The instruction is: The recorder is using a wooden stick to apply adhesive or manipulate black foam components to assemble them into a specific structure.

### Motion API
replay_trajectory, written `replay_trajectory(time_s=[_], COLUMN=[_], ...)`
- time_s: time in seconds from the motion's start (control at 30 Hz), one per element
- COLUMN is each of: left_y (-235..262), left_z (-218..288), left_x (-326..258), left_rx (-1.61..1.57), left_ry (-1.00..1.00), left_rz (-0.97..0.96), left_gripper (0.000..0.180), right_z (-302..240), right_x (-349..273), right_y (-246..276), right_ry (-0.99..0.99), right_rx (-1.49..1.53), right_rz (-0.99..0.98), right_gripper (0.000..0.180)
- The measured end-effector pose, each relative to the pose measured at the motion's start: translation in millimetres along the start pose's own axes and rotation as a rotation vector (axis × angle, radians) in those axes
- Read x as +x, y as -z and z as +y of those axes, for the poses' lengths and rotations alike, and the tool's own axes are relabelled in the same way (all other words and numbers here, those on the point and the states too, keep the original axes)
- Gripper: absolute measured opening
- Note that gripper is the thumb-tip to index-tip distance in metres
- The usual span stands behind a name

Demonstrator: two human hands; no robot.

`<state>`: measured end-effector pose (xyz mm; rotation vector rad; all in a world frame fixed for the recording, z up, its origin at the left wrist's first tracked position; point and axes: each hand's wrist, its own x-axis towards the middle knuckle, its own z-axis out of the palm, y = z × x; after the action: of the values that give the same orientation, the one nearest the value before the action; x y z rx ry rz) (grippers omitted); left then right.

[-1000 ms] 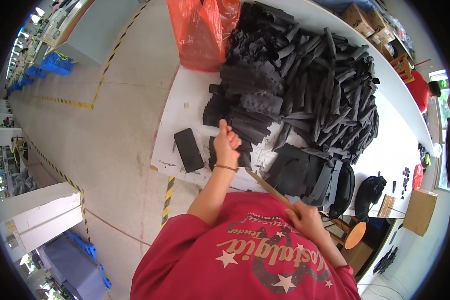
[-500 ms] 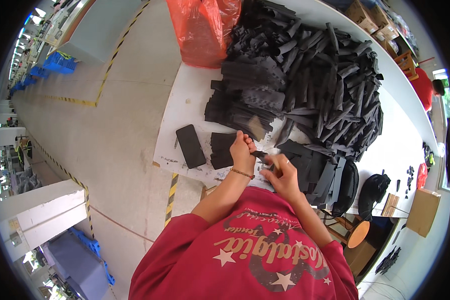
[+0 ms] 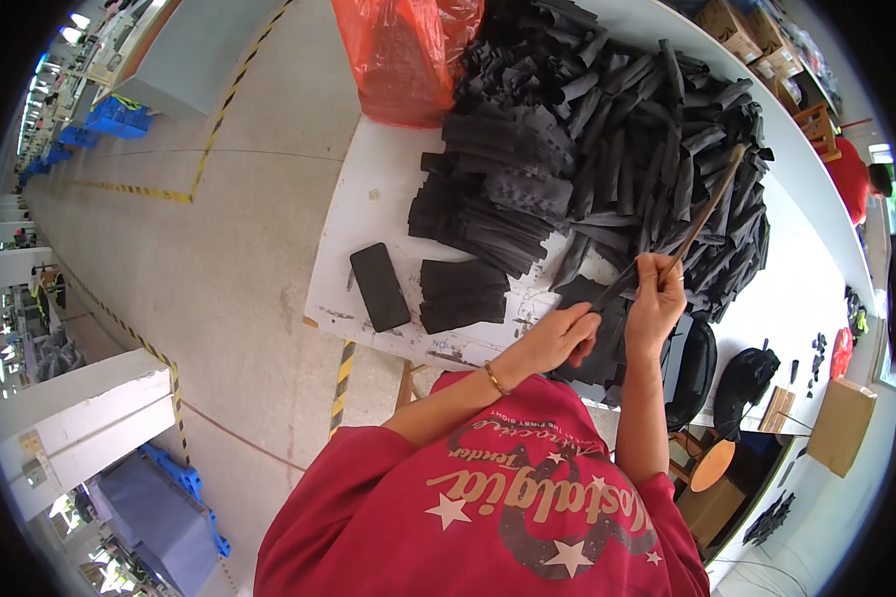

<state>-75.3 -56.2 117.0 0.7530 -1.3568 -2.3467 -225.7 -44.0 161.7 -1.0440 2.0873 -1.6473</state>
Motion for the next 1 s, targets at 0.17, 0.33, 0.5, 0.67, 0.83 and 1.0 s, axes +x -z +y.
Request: replay_trajectory(time_s=[0.17,0.33,0.5,0.67,0.83,1.0], left_y=[0.6,65.8,131.3,151.5,159.6,164.9], left_z=[23.4,-73.2,-88.8,-85.8,-49.4,-32.8], left_x=[-7.0,-22.1,-10.3,-7.6,-20.7,-26.6], left_rx=[0.020,0.700,1.264,1.157,0.794,0.653], left_ry=[0.025,-0.237,-0.354,-0.298,-0.216,-0.169], left_rz=[-0.073,0.549,0.731,0.640,0.540,0.457], left_gripper=[0.028,0.016,0.016,0.009,0.009,0.010], right_z=[-7.5,-5.2,11.9,26.5,36.0,41.4], right_x=[39.4,169.5,166.2,41.9,-1.2,-5.6], right_y=[5.2,84.3,90.2,58.0,57.2,50.7], right_ry=[-0.018,0.013,0.132,-0.044,0.515,0.625], right_rx=[-0.105,0.010,-0.391,-0.439,-0.634,-0.670], right_rz=[0.215,0.491,0.211,-0.415,-0.654,-0.717], right_gripper=[0.009,0.027,0.040,0.019,0.017,0.021])
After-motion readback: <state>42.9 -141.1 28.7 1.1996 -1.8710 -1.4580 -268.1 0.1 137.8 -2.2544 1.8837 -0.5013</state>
